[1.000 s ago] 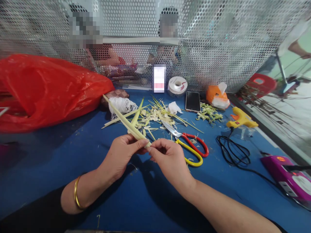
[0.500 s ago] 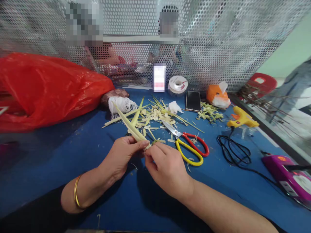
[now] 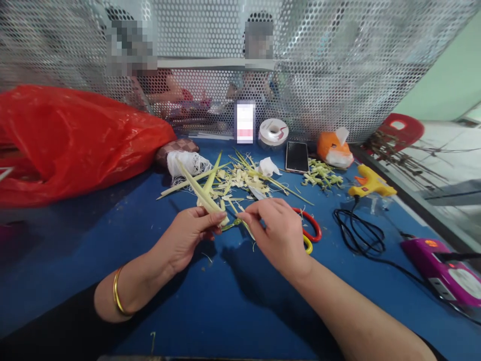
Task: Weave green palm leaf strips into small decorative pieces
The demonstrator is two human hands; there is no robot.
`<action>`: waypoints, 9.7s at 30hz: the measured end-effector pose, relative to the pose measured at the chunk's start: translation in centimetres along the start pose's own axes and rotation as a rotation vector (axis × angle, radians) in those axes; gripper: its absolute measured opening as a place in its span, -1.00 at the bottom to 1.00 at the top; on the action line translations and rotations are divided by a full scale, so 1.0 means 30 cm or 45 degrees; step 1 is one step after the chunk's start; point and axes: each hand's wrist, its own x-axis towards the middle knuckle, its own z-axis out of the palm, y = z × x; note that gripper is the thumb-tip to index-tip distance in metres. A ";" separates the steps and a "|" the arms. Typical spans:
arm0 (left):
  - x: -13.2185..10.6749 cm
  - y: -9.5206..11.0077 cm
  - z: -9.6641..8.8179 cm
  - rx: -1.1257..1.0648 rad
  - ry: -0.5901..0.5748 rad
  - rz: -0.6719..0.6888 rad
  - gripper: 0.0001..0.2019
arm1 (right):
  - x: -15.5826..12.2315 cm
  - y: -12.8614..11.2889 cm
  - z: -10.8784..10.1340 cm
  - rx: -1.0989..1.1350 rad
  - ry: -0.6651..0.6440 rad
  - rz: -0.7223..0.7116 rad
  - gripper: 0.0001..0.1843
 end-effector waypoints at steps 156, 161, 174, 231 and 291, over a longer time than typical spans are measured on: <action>0.048 0.087 0.004 -0.604 0.533 0.583 -0.67 | -0.061 -0.165 -0.040 1.083 -0.603 0.940 -0.28; 0.019 0.133 0.049 -0.756 0.592 0.565 -0.69 | -0.086 -0.159 -0.009 0.999 -0.617 0.852 -0.36; 0.018 0.120 0.124 -0.808 0.642 0.444 -0.73 | -0.105 -0.141 -0.008 0.995 -0.563 0.801 -0.35; 0.040 0.108 0.083 -0.386 0.256 0.175 -0.83 | 0.014 0.172 -0.156 -0.388 -0.493 0.589 -0.57; -0.022 0.056 0.042 0.099 -0.338 -0.054 -0.88 | 0.017 0.013 -0.062 0.043 -0.213 -0.689 -0.84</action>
